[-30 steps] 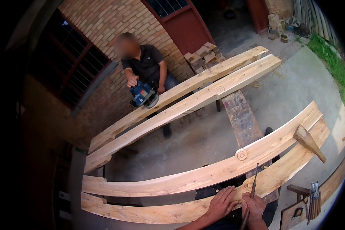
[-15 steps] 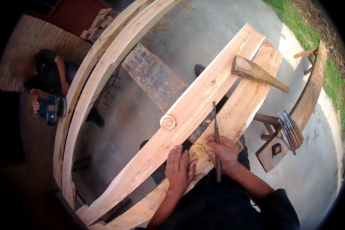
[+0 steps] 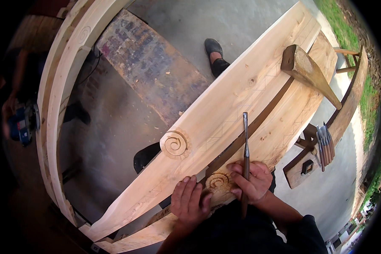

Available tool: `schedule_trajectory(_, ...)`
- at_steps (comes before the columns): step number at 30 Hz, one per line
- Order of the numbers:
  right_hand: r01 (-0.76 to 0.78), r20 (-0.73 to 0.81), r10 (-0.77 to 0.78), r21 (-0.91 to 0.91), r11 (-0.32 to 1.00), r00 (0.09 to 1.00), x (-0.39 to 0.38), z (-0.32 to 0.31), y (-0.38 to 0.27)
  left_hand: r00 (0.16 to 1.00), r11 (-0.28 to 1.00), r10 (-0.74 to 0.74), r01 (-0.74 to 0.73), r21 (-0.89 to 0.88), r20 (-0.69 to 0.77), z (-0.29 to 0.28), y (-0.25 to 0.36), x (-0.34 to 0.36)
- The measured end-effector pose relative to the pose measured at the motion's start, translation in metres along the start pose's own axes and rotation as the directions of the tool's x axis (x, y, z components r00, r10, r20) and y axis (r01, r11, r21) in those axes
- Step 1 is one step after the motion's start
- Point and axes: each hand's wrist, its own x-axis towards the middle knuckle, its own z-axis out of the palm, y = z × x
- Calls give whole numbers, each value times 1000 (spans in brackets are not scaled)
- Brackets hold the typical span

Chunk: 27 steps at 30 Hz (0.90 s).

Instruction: The person carves decorative spiral patterns into the surface of wooden planks using a chisel and a wooden mallet.

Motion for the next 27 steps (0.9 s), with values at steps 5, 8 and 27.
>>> schedule_trajectory(5, 66, 61, -78, 176, 982, 995, -6, -13, -29, 991, 988, 115, -122, -95, -74, -2, -24, 28)
schedule_trajectory(8, 15, -14, -14, 41, 999, 1000, -21, -63, -39, 991, 992, 126, -127, -18, -52, 5, -21, 33)
schedule_trajectory(27, -870, -502, 805, 185, 457, 316, -183, -179, 7, 971, 984, 175, -169, 49, -164, 11, -18, 32)
